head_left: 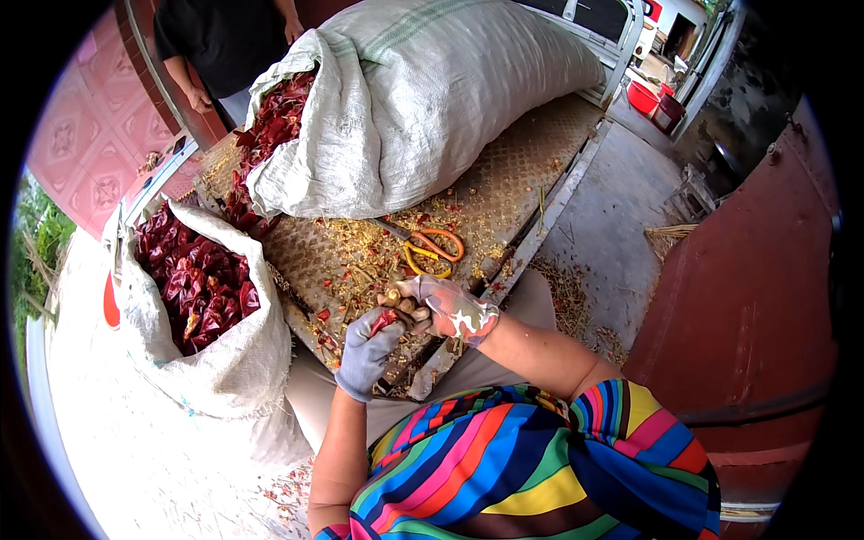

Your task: The person cuts the stems off dried red peppers by hand and using shears on the bed of a small truck, placing processed peppers into a separate bag.

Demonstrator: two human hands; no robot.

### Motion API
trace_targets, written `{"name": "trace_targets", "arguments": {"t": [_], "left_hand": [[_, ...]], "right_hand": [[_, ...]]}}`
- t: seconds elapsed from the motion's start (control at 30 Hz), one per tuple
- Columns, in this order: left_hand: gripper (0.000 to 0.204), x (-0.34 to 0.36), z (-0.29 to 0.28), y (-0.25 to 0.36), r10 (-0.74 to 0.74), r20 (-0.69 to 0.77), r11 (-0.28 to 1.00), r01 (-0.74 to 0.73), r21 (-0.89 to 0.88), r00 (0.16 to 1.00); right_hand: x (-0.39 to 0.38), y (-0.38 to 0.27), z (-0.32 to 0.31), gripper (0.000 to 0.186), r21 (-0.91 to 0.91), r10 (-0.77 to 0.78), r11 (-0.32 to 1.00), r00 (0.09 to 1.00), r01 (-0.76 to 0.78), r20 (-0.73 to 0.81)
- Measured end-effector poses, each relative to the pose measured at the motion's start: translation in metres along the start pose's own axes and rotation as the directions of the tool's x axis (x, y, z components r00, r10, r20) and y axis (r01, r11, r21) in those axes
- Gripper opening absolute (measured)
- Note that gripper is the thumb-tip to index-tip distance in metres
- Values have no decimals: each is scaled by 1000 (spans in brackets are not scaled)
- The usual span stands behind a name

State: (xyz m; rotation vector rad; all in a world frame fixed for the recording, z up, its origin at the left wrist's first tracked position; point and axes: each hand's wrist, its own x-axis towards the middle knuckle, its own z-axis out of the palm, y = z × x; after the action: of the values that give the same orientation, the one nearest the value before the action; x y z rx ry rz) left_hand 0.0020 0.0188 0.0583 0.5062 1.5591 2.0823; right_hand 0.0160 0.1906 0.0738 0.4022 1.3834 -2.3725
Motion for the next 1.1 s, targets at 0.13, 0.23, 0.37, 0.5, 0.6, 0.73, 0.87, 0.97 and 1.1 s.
{"name": "trace_targets", "arguments": {"t": [0.13,0.23,0.37,0.5,0.6,0.73,0.87,0.97,1.1], "left_hand": [[6,-3,-5,-14,3,-12,993,-4,-118,1000],[10,-10,-18,-20,16,-69,906,-44,-420,997],[12,-21,-35,-32,19,-117,863,-75,-499,993],[14,-26,-44,-24,89,-205,868,-177,-464,975],[14,-27,-53,-20,111,-200,841,-199,-503,974],[15,-41,-60,-36,-12,-231,803,-128,-582,973],[11,-43,-64,-47,-43,-186,784,-82,-615,982],[9,-44,-68,-52,-29,-192,754,-105,-648,981],[10,-45,-77,-69,-44,-199,674,-117,-729,979]], "right_hand": [[8,-9,-16,26,267,-71,964,969,6,235],[6,-23,-31,21,-656,-151,733,984,178,98],[3,-26,-63,28,-946,-141,178,959,269,246],[10,-36,-57,25,-992,-427,116,904,42,-12],[39,-31,-64,20,-982,-550,-121,834,-146,-56],[85,-25,-72,23,-876,-443,-334,878,-349,-181],[91,-43,-65,18,-821,-320,-392,898,-416,-302],[74,-55,-90,22,-875,-286,-352,928,-333,-238],[31,-62,-115,26,-892,-392,-254,883,-374,-259]]}}
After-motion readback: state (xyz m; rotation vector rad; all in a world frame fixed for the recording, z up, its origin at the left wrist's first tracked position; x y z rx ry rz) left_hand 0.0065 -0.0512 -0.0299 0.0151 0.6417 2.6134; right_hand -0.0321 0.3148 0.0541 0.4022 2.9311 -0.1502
